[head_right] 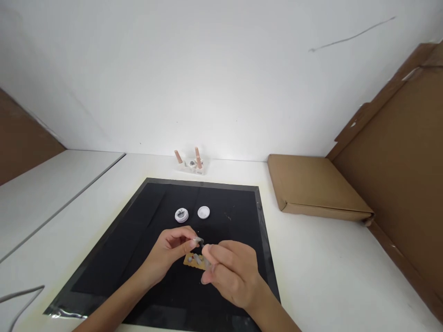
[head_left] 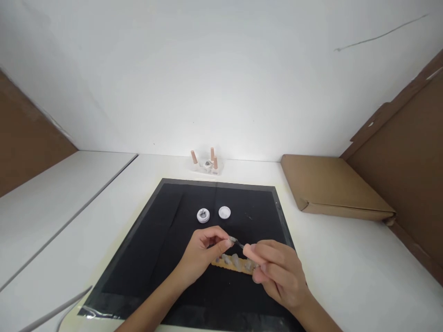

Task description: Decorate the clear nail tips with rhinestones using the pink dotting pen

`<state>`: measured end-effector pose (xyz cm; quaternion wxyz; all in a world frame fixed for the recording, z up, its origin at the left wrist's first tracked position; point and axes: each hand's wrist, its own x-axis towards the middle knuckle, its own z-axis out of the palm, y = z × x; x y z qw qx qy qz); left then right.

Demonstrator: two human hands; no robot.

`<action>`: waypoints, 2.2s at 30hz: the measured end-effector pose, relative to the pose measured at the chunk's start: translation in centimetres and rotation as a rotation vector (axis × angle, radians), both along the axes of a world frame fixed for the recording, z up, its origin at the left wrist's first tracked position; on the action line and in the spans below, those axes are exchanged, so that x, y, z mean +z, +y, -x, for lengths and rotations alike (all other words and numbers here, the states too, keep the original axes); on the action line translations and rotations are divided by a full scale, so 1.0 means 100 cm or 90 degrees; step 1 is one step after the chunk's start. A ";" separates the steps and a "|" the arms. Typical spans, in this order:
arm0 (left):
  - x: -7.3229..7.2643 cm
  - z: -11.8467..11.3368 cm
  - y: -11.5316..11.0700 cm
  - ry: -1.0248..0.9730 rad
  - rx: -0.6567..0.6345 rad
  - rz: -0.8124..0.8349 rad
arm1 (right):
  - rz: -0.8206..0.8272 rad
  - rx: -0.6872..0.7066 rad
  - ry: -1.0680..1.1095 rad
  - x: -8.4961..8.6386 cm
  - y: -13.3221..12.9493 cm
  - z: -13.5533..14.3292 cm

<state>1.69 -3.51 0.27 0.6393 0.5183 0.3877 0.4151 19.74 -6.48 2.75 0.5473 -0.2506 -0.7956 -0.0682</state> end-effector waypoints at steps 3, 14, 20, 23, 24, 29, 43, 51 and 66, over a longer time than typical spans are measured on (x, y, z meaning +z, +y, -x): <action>0.002 -0.001 -0.001 0.014 -0.017 0.001 | -0.016 0.002 -0.028 0.001 0.001 0.001; 0.000 -0.002 -0.003 0.003 0.003 -0.009 | -0.002 -0.014 -0.076 -0.001 0.002 -0.001; 0.001 -0.001 -0.002 0.008 0.014 0.007 | 0.004 -0.026 -0.086 0.000 0.000 -0.003; 0.003 -0.001 0.000 0.031 0.005 -0.012 | -0.022 -0.008 -0.049 0.003 -0.001 -0.002; 0.004 -0.001 0.000 0.046 -0.001 -0.024 | -0.027 -0.003 -0.033 0.004 -0.001 -0.001; 0.006 -0.004 -0.001 0.086 -0.014 -0.054 | -0.003 0.001 -0.036 0.002 -0.001 0.002; 0.004 0.001 0.001 0.006 0.012 -0.034 | -0.006 -0.030 -0.069 0.002 0.002 -0.002; 0.005 0.000 -0.001 0.152 -0.023 -0.203 | 0.179 0.093 0.122 -0.004 -0.003 0.001; 0.004 0.002 -0.002 0.097 -0.005 -0.247 | 0.232 0.015 0.124 -0.008 -0.005 -0.001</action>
